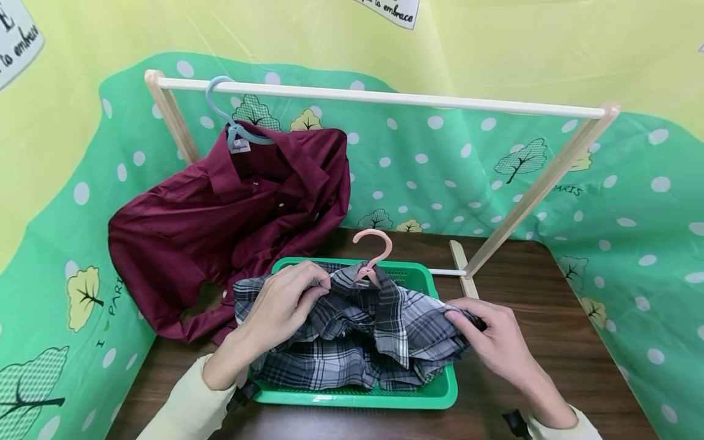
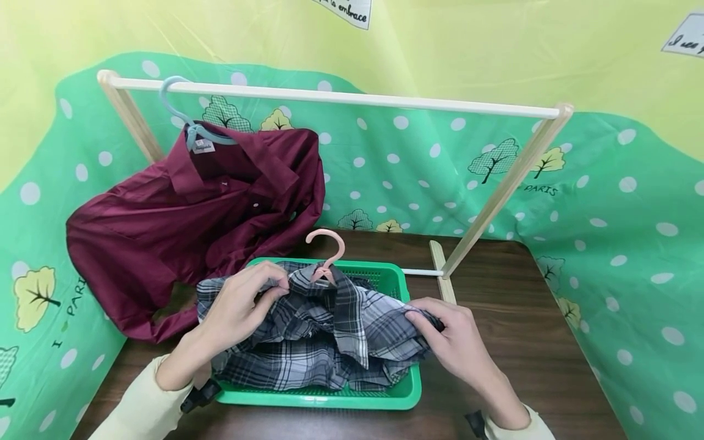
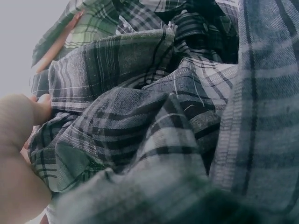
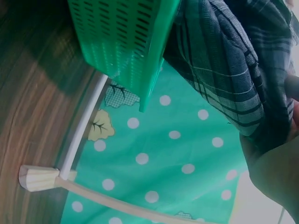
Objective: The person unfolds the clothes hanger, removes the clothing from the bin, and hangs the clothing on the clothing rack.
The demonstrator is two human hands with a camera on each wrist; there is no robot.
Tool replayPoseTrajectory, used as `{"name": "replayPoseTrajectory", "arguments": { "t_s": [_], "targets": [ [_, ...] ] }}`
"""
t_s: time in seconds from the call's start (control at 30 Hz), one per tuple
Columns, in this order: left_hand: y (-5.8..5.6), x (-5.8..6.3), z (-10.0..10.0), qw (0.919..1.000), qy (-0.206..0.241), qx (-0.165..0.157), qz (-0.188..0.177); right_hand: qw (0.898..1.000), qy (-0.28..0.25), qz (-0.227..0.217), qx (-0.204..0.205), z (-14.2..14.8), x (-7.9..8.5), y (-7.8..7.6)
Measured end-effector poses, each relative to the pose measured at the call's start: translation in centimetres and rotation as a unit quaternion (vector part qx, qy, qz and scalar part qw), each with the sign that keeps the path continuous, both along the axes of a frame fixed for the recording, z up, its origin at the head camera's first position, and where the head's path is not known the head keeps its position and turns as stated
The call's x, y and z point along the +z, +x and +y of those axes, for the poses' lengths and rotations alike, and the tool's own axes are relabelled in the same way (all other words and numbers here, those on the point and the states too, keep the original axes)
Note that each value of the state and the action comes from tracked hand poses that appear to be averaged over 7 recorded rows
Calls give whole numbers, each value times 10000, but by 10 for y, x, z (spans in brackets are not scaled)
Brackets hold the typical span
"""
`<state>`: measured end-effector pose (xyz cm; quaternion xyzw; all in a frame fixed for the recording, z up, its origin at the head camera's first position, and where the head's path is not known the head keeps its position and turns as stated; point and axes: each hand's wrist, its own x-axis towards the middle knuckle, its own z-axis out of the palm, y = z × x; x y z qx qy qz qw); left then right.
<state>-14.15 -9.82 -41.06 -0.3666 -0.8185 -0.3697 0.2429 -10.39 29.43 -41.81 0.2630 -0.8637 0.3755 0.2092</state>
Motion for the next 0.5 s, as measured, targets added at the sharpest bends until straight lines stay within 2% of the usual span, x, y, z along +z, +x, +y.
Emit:
{"name": "replayPoseTrajectory", "arguments": {
  "t_s": [0.13, 0.3, 0.5],
  "targets": [
    [1, 0, -1, 10000, -7, 38, -5, 9998, -49, 207, 5, -2, -2, 1],
    [4, 2, 1, 9999, -27, 118, 38, 9993, 3, 332, -196, 0, -2, 3],
    [12, 2, -5, 9978, 334, 390, 427, 9977, -95, 494, -451, 3, 5, 3]
  ]
}}
